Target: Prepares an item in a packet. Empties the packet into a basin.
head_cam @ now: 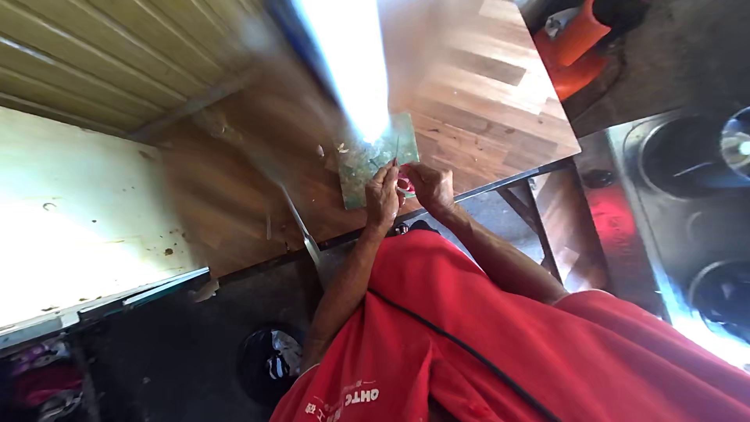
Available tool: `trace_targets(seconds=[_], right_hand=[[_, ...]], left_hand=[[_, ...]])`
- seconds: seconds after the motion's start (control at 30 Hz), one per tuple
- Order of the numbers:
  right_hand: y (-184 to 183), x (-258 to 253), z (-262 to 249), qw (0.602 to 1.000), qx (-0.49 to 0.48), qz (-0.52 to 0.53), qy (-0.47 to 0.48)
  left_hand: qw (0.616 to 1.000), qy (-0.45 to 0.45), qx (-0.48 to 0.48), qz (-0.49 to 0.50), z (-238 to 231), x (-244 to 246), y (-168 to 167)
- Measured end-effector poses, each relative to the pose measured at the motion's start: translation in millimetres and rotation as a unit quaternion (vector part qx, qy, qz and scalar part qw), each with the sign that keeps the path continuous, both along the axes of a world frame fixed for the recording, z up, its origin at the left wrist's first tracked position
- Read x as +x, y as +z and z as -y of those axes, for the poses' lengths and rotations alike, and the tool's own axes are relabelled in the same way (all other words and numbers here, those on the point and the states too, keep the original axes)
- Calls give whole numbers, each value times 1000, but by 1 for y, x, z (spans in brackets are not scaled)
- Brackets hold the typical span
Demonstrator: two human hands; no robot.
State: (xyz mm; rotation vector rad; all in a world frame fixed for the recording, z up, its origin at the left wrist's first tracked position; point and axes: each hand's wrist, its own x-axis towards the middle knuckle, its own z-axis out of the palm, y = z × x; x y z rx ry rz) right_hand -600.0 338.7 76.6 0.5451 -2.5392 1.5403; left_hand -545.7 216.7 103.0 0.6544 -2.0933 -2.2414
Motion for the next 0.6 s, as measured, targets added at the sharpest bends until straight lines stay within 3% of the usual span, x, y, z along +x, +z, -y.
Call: trace_targets(seconds=[0.17, 0.37, 0.6], right_hand=[[3, -15, -4, 983, -74, 143, 86], [2, -30, 1, 973, -13, 138, 184], [18, -19, 19, 975, 97, 137, 144]], left_hand=[[996, -31, 77, -33, 18, 3, 0], [993, -41, 71, -84, 28, 2, -3], [979, 20, -163, -122, 22, -4, -19]])
